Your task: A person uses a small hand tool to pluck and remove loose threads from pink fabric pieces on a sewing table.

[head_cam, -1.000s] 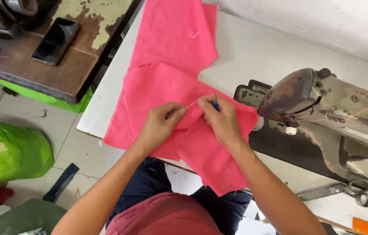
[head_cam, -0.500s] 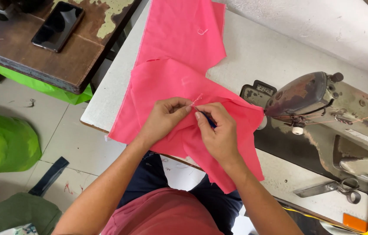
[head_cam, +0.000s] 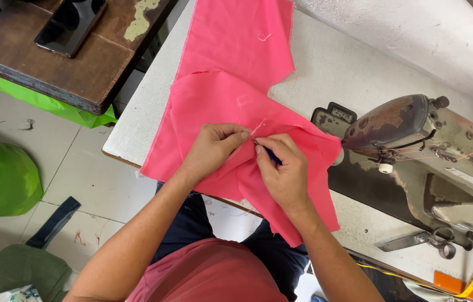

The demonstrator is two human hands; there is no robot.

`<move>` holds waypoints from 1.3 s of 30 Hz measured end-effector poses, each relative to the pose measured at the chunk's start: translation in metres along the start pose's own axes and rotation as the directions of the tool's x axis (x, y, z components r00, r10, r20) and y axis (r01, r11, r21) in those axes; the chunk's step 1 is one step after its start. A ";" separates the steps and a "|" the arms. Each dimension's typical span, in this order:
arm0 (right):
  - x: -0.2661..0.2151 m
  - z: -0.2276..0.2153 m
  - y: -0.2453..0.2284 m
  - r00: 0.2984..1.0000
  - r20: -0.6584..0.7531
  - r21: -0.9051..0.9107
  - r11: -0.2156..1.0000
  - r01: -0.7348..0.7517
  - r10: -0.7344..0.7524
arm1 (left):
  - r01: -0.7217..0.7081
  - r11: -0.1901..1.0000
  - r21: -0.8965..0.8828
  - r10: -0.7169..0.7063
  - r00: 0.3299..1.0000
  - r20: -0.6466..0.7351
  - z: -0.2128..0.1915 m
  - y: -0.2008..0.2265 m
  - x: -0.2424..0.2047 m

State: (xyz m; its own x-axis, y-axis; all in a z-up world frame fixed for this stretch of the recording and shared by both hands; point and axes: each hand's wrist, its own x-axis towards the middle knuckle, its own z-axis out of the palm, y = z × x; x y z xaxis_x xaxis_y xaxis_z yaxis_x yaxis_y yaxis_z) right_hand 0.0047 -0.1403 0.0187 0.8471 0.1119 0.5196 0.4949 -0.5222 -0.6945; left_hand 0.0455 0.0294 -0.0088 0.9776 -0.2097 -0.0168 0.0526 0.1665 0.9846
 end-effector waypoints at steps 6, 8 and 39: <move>0.001 0.001 0.005 1.000 -0.003 0.013 1.000 -0.002 0.002 | 0.016 1.000 -0.022 -0.017 1.000 -0.009 0.001 0.005 -0.001; 0.000 0.002 0.007 1.000 -0.007 0.018 1.000 -0.009 0.009 | 0.019 1.000 -0.022 -0.019 1.000 -0.006 0.000 0.000 0.000; 0.020 0.014 0.024 0.964 -0.217 -0.082 0.987 0.141 -0.156 | -0.076 0.986 0.150 0.080 0.997 -0.023 0.007 -0.028 0.004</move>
State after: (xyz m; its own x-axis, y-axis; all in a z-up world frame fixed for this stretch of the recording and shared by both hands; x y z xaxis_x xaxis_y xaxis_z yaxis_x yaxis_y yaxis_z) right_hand 0.0364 -0.1392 0.0056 0.6971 0.0061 0.7170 0.5923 -0.5685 -0.5710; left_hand 0.0462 0.0173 -0.0350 0.9830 -0.1739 0.0583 -0.0529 0.0359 0.9980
